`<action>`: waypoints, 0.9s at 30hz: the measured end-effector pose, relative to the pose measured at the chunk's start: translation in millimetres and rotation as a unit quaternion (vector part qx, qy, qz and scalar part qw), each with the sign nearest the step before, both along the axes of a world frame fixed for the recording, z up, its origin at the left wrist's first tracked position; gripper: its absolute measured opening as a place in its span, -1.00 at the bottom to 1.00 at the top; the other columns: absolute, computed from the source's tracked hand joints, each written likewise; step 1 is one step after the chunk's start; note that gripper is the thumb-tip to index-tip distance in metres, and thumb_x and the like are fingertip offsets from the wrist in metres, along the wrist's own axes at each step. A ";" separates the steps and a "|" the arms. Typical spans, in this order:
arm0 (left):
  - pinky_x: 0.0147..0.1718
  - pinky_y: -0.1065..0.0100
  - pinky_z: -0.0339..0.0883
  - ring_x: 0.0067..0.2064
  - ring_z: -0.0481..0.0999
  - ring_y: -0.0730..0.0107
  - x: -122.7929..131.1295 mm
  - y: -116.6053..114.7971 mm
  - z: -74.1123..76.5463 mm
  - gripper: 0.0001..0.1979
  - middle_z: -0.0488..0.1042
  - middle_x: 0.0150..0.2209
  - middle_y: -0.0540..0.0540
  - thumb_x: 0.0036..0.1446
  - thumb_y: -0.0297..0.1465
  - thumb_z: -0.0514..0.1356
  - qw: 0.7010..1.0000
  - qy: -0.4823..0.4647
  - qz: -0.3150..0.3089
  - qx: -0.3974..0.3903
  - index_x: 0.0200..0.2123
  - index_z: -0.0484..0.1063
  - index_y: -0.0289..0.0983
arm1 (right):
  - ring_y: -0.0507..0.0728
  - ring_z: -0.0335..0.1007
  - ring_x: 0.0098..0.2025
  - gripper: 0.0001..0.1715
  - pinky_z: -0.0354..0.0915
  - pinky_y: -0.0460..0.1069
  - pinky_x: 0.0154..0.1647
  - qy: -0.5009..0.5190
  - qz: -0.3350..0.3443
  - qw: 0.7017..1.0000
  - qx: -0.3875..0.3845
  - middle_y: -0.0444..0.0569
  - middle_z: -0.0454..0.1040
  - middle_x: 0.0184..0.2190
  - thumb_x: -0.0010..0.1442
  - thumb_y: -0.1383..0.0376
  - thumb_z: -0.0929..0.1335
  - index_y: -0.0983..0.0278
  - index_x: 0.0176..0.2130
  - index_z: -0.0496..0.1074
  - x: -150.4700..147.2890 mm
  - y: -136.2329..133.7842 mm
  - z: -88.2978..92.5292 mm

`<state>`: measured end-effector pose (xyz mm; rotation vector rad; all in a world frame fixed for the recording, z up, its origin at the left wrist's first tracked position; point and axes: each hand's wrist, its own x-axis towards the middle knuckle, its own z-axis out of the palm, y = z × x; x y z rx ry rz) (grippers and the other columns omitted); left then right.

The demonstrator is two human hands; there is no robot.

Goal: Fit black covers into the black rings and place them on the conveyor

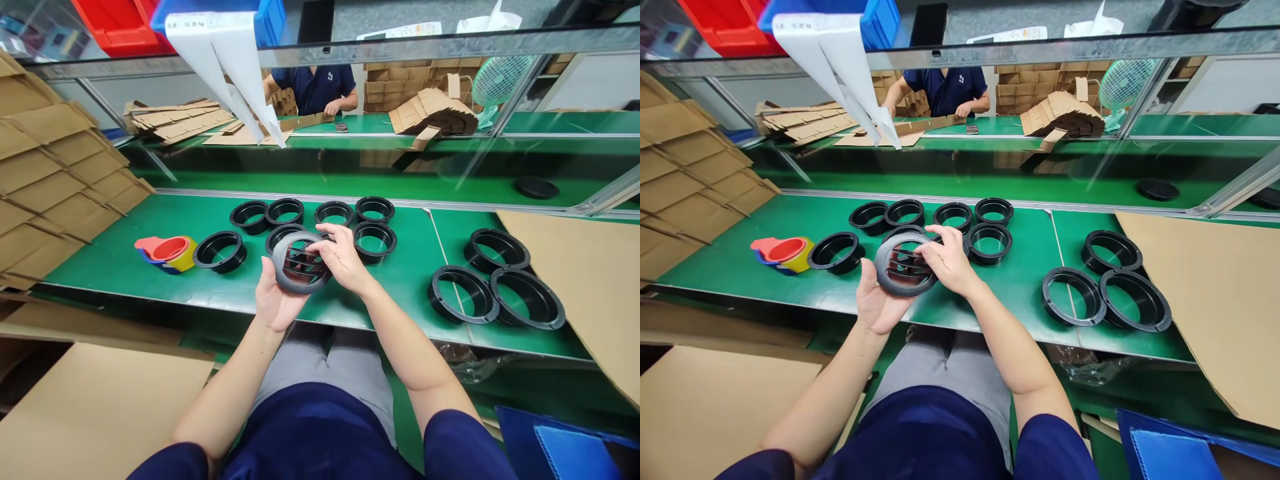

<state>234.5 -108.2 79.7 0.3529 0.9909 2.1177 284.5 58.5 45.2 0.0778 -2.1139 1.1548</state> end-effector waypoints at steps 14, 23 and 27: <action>0.42 -0.17 0.03 0.44 0.19 -0.03 -6.0 -7.2 9.2 -0.37 0.41 0.29 -0.25 0.44 0.06 -0.07 0.993 -0.110 0.017 0.050 0.26 0.39 -0.27 | 0.26 0.13 0.32 -0.23 0.11 0.25 0.40 -0.003 -0.006 1.000 0.010 0.05 0.29 0.26 0.53 -0.12 -0.05 0.10 0.28 0.44 6.9 -4.6 7.0; 0.39 0.15 0.18 0.38 0.31 0.15 -8.4 -7.8 14.8 -0.44 0.51 0.21 -0.15 0.45 -0.01 -0.02 0.994 -0.097 0.042 0.021 0.21 0.47 -0.28 | 0.50 -0.37 0.52 -0.11 -0.15 0.45 0.49 0.017 0.033 0.974 0.224 0.11 -0.32 0.53 0.33 -0.24 0.34 0.14 0.42 0.23 3.2 -19.4 -4.4; 0.31 0.16 0.31 0.29 0.42 0.09 0.5 -7.8 13.6 -0.46 0.52 0.19 -0.18 0.38 0.00 0.11 0.997 -0.037 -0.018 -0.072 0.20 0.48 -0.25 | 0.51 -0.29 0.51 0.18 0.01 0.47 0.43 -0.009 0.050 0.983 0.177 0.21 -0.33 0.51 0.21 -0.24 0.43 0.18 0.51 -0.04 7.3 -20.0 -4.2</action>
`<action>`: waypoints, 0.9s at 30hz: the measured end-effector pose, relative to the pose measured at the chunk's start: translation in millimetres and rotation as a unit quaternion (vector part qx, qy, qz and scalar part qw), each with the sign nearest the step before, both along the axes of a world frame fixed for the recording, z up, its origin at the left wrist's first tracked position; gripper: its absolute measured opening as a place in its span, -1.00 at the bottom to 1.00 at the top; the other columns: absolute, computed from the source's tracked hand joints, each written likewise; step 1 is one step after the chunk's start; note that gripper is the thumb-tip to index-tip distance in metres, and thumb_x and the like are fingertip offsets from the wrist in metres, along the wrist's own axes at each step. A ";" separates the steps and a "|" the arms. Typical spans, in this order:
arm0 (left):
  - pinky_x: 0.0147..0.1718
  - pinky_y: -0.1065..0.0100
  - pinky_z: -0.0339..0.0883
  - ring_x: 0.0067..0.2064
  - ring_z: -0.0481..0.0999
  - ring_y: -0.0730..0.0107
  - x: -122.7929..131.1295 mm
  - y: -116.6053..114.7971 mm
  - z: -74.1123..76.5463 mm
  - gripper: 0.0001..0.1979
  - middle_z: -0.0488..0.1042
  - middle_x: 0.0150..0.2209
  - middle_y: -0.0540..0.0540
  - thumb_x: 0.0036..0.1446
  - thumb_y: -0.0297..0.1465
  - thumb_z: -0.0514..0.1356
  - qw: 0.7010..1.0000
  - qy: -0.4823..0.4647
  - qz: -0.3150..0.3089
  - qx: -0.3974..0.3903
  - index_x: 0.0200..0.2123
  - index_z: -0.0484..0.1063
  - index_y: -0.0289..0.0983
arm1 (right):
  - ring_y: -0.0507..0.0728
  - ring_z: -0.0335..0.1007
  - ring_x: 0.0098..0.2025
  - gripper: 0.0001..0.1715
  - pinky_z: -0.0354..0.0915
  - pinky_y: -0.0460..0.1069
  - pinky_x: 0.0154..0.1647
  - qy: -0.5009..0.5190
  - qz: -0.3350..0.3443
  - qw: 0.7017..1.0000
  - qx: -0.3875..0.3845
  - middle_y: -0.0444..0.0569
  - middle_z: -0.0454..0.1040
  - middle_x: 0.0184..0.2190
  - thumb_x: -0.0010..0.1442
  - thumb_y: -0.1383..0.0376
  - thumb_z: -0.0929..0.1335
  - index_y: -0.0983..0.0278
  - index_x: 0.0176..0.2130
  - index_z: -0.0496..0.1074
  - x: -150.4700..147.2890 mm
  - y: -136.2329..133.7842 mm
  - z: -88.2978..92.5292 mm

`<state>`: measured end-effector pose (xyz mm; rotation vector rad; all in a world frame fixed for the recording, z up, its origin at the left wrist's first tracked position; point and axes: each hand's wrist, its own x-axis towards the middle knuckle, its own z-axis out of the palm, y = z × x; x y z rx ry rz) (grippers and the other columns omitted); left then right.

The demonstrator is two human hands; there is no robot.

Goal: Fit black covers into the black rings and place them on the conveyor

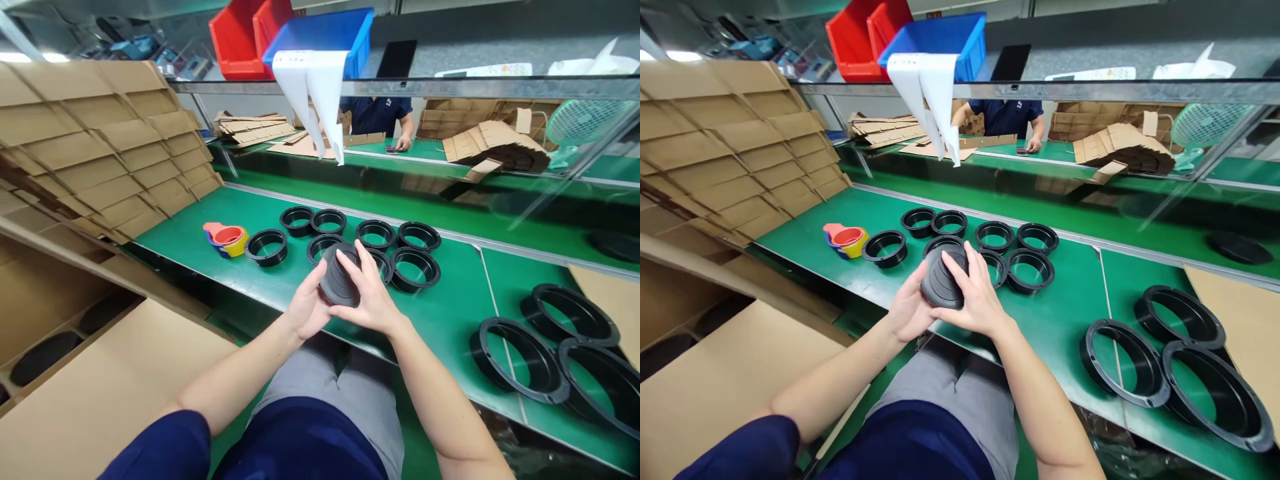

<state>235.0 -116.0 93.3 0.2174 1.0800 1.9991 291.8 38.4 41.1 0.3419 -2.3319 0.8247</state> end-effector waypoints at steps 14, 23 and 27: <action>-0.10 0.22 0.50 -0.01 0.62 0.07 -140.3 -134.6 2.3 -0.68 0.64 -0.05 -0.18 0.33 -0.32 0.06 0.427 0.690 -0.008 -0.584 -0.03 0.60 -0.16 | 0.49 -0.03 0.43 0.06 0.13 0.46 0.36 -0.024 -0.013 1.000 -0.006 0.17 -0.10 0.46 0.17 -0.09 0.46 0.10 0.47 0.08 -3.2 -4.0 -9.2; -0.11 0.26 0.46 0.02 0.60 0.14 -122.3 -170.1 13.9 -0.61 0.62 0.01 -0.11 0.35 -0.20 -0.01 0.486 0.691 0.087 -0.527 -0.02 0.57 -0.14 | 0.50 -0.06 0.43 0.13 0.14 0.33 0.39 -0.141 -0.027 0.987 0.073 0.30 -0.03 0.41 0.09 -0.14 0.54 0.24 0.43 0.20 -89.8 -92.0 35.7; -0.18 0.25 0.44 -0.16 0.62 0.16 -124.1 -206.9 40.4 -0.56 0.64 -0.05 -0.09 0.30 -0.08 0.01 0.517 0.639 0.173 -0.543 -0.07 0.59 -0.17 | 0.50 0.01 0.40 0.10 0.14 0.29 0.38 -0.220 -0.039 0.969 0.101 0.34 0.03 0.39 0.12 -0.20 0.52 0.26 0.41 0.24 -142.6 -127.7 49.6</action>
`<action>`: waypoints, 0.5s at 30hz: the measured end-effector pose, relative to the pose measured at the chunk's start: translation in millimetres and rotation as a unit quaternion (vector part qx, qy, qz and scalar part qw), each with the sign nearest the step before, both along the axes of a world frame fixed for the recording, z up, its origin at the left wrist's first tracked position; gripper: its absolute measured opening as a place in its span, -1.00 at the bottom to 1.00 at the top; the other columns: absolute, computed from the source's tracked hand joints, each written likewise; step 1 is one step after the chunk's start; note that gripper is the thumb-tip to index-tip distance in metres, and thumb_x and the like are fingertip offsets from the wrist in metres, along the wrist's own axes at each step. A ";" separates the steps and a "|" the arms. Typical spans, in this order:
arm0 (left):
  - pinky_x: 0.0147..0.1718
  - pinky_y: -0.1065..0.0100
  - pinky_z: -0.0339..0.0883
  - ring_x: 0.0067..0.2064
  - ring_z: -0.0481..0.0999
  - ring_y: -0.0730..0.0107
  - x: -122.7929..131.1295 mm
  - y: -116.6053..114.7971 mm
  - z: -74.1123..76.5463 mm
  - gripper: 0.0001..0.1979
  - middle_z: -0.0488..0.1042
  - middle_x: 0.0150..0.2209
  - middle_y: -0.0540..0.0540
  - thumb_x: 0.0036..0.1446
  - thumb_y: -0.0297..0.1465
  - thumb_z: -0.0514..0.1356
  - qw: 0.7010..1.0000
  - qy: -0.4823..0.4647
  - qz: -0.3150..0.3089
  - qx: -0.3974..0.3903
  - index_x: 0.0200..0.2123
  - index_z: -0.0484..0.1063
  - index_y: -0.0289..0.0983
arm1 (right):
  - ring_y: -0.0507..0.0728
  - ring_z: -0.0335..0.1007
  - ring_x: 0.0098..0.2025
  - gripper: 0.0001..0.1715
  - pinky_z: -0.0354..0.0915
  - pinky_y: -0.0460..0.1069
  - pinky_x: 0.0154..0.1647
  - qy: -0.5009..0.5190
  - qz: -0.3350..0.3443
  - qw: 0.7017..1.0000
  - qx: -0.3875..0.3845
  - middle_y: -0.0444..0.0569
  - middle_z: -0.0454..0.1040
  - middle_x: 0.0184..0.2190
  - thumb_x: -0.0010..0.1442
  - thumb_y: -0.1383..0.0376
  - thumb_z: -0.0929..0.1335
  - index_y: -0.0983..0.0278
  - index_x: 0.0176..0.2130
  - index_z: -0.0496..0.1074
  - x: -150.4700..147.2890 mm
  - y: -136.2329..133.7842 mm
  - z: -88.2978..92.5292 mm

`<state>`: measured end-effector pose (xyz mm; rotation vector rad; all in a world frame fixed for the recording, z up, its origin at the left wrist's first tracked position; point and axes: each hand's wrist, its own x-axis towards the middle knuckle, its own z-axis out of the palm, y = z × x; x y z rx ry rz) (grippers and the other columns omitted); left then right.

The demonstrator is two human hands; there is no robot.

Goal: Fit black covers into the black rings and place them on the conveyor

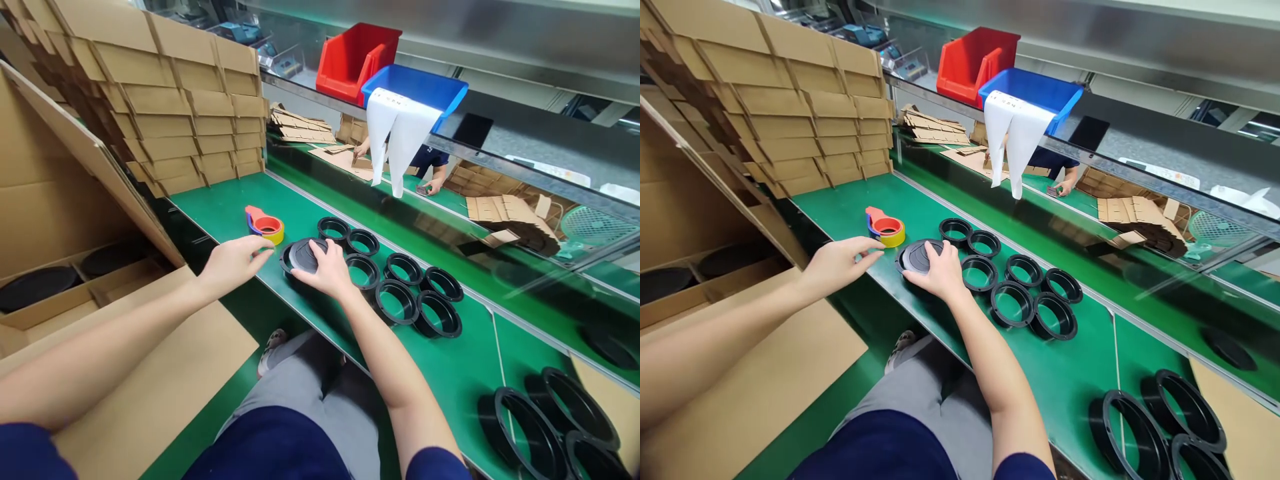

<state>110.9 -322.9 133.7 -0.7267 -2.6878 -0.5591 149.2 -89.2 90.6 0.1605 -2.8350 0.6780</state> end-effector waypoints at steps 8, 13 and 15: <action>-0.26 0.24 0.44 -0.28 0.60 0.17 1.9 -34.0 -8.6 -0.53 0.66 -0.18 -0.06 0.24 0.02 0.04 0.998 -0.057 -0.002 0.041 -0.19 0.62 -0.14 | 0.53 -0.04 0.43 0.11 0.04 0.33 0.41 -0.038 0.022 0.998 0.046 0.37 0.01 0.42 0.19 -0.28 0.45 0.27 0.43 0.20 -40.2 -29.9 -16.1; 0.09 0.15 0.42 0.10 0.57 0.06 -30.4 -2.1 -0.1 -0.44 0.60 0.09 -0.14 0.34 -0.05 -0.08 0.997 -0.031 -0.067 0.012 0.05 0.57 -0.22 | 0.50 -0.26 0.51 -0.01 -0.07 0.41 0.45 0.123 0.020 0.992 0.025 0.35 -0.06 0.47 0.34 -0.19 0.33 0.37 0.44 0.13 -18.4 -24.1 -24.1; 0.32 0.09 0.21 0.35 0.33 0.07 -47.0 21.9 9.2 -0.36 0.39 0.32 -0.19 0.41 -0.07 -0.17 0.996 0.017 -0.089 0.025 0.28 0.38 -0.30 | 0.40 0.10 0.38 -0.30 0.13 0.32 0.37 0.201 0.101 0.974 0.015 0.32 0.28 0.30 0.43 -0.07 0.27 0.38 0.27 0.38 1.4 -21.6 -37.5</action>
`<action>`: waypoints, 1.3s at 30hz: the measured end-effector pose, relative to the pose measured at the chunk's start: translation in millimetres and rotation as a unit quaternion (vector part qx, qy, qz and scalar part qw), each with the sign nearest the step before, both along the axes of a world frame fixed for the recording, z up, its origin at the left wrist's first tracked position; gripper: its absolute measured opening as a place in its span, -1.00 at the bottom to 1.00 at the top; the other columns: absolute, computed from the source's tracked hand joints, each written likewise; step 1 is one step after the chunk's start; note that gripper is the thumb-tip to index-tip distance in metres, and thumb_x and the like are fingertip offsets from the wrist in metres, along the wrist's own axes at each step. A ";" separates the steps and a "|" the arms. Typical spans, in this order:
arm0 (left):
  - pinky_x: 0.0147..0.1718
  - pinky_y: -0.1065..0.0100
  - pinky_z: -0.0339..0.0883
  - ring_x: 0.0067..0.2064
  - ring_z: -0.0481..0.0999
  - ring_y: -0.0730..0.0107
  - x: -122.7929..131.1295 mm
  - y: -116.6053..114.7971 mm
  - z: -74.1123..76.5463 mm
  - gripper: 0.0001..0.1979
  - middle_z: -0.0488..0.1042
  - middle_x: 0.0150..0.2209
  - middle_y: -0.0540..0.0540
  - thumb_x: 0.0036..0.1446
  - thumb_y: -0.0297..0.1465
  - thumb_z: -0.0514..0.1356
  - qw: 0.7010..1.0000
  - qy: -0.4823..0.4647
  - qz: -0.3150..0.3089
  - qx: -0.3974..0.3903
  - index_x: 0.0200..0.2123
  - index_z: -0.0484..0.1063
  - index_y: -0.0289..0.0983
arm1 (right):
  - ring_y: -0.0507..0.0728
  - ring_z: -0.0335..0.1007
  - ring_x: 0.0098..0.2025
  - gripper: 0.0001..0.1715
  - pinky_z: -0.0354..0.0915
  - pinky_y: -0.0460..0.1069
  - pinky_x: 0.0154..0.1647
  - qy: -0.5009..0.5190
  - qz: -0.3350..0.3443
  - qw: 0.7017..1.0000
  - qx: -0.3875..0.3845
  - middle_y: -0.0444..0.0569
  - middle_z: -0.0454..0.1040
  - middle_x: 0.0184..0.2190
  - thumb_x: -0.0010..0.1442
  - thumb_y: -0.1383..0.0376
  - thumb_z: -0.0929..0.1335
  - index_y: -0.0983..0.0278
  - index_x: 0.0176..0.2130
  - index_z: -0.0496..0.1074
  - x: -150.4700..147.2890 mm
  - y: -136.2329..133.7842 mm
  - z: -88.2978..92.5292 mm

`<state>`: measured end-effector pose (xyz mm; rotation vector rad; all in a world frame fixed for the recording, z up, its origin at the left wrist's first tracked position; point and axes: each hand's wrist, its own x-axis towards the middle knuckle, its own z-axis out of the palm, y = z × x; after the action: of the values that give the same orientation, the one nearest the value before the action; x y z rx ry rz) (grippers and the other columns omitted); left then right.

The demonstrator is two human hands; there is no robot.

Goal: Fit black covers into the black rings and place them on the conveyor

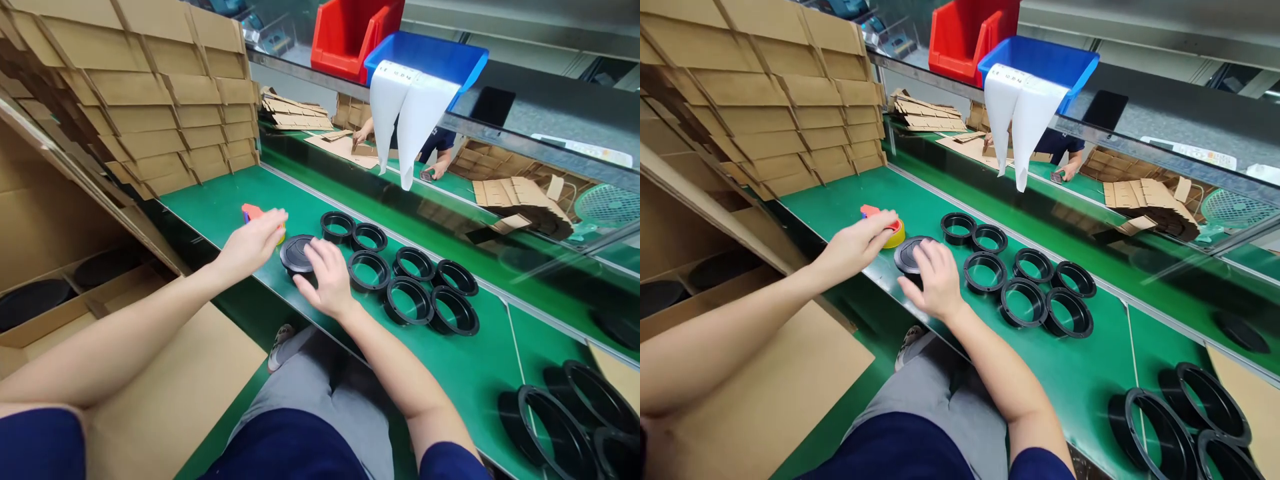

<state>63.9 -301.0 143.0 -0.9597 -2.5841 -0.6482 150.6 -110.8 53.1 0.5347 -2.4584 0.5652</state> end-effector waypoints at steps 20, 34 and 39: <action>0.46 -0.10 -0.40 0.55 -0.35 0.02 -31.5 93.2 -7.3 -0.19 -0.27 0.53 -0.30 0.41 -0.02 -0.30 0.992 0.027 0.012 -0.125 0.50 -0.17 -0.48 | 0.14 0.39 -0.33 -0.32 0.14 0.00 -0.34 -0.072 0.238 0.961 0.121 0.00 0.53 -0.47 0.54 -0.03 0.20 0.29 -0.40 0.57 30.4 -15.8 -56.7; 0.44 -0.22 -0.28 0.54 -0.30 0.02 -38.8 96.8 -29.6 -0.21 -0.20 0.53 -0.24 0.39 0.04 -0.29 0.965 -0.168 0.000 -0.202 0.50 -0.06 -0.28 | 0.13 0.43 -0.22 -0.45 0.16 -0.01 -0.31 -0.106 0.252 0.953 0.131 -0.02 0.60 -0.34 0.51 0.01 0.27 0.28 -0.32 0.60 33.4 -6.3 -44.5; 0.34 -0.31 0.03 0.49 -0.12 -0.43 -36.6 88.1 -20.6 0.12 -0.05 0.50 -0.38 -0.03 0.12 0.33 0.922 -0.206 -0.047 -0.324 0.49 -0.01 -0.16 | 0.14 0.43 -0.26 -0.41 0.16 -0.02 -0.30 -0.084 0.262 0.956 0.100 -0.01 0.59 -0.40 0.49 -0.02 0.29 0.28 -0.37 0.58 31.3 -5.6 -49.0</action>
<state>27.3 -212.9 122.4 -1.2458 -3.2363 0.0269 181.8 -116.4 4.1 1.2924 -2.5443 0.5855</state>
